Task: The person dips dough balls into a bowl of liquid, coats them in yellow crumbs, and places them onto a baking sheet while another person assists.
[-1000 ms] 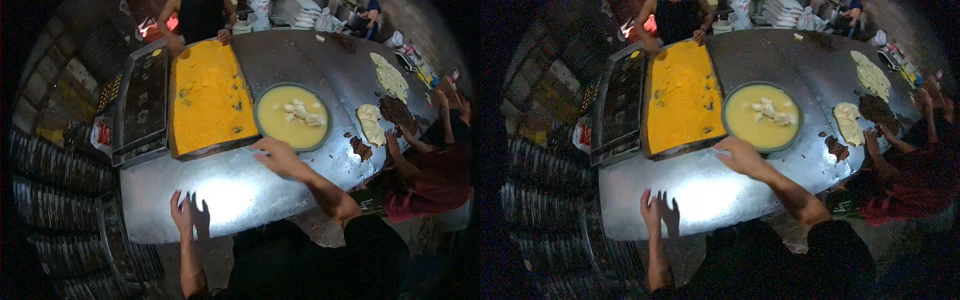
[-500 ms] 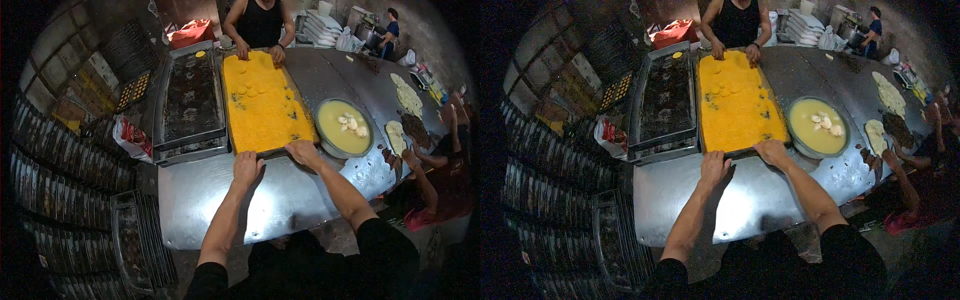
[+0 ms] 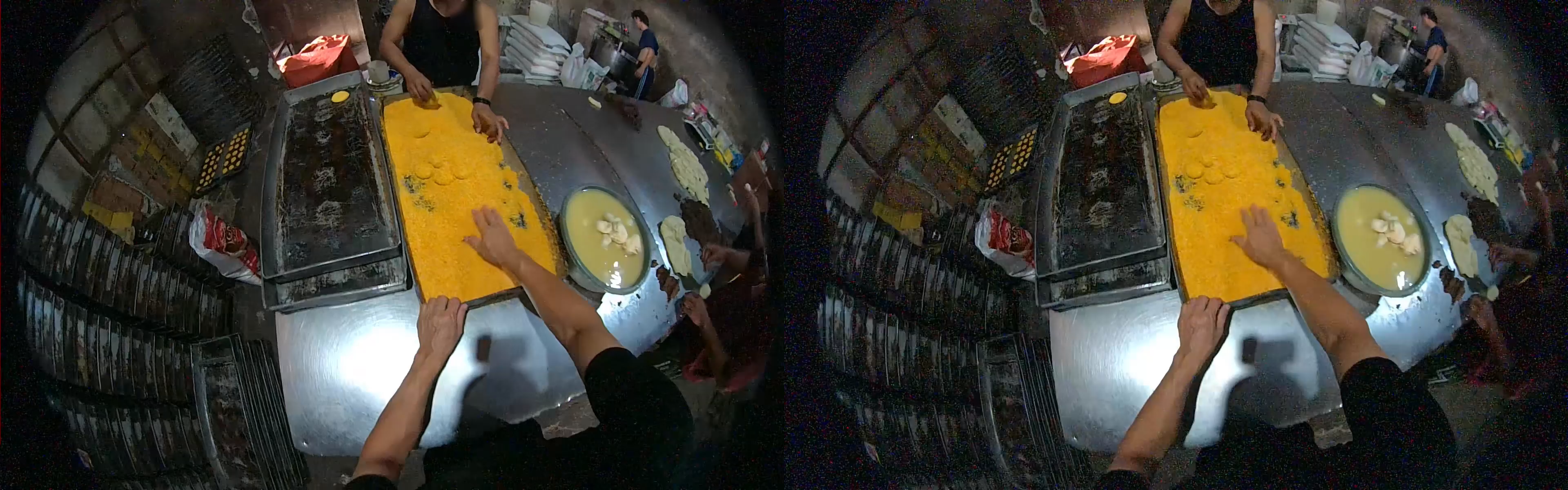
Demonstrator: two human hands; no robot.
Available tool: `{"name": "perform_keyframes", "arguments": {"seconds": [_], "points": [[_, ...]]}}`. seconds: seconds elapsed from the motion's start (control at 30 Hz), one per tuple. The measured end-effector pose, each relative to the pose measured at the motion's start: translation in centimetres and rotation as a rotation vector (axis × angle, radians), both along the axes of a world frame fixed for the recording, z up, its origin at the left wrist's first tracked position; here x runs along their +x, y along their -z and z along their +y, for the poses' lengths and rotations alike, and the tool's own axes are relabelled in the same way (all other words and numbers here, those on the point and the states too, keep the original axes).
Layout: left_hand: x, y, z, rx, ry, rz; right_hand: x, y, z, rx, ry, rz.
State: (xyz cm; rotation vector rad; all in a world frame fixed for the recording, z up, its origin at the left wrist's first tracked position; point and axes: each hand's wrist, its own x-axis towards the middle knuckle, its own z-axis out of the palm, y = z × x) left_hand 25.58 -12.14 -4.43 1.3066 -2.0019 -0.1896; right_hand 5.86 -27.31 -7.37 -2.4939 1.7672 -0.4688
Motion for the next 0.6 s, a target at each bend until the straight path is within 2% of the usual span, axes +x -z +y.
{"name": "perform_keyframes", "arguments": {"seconds": [0.07, 0.1, 0.17, 0.2, 0.27, 0.33, 0.37, 0.43, 0.5, 0.57, 0.6], "points": [[0.0, -1.5, -0.4, 0.245, -0.012, 0.036, -1.5, 0.9, -4.1, 0.049, 0.218, -0.165], [0.1, -2.5, -1.1, 0.385, -0.025, 0.084, -2.6, 1.8, -6.2, 0.057, 0.218, -0.177], [0.5, -3.9, -4.1, 0.551, -0.071, 0.279, -4.8, 3.9, -10.8, -0.025, 0.315, -0.416], [1.0, -3.6, -6.4, 0.410, -0.011, 0.261, -5.7, 4.9, -12.8, -0.007, 0.319, -0.429], [1.3, -3.6, -12.2, 0.480, -0.007, 0.313, -7.7, 5.6, -17.6, -0.151, 0.264, -0.566], [1.1, -2.0, -18.8, 0.541, -0.038, 0.398, -7.9, 3.9, -21.4, -0.056, 0.408, -0.623], [0.8, -2.1, -21.6, 0.630, -0.076, 0.433, -7.9, 3.3, -23.4, -0.046, 0.404, -0.634], [0.6, -1.7, -26.1, 0.707, -0.131, 0.467, -7.4, 2.1, -26.8, 0.176, 0.497, -0.826], [0.3, -0.7, -30.0, 0.711, -0.184, 0.392, -6.2, 1.3, -28.3, 0.175, 0.467, -0.863], [-0.1, 0.8, -33.6, 0.716, -0.215, 0.446, -5.5, 1.1, -29.2, 0.267, 0.196, -0.556], [-0.4, 2.0, -35.0, 0.730, -0.249, 0.500, -5.1, 0.9, -29.6, 0.311, 0.171, -0.580]]}}
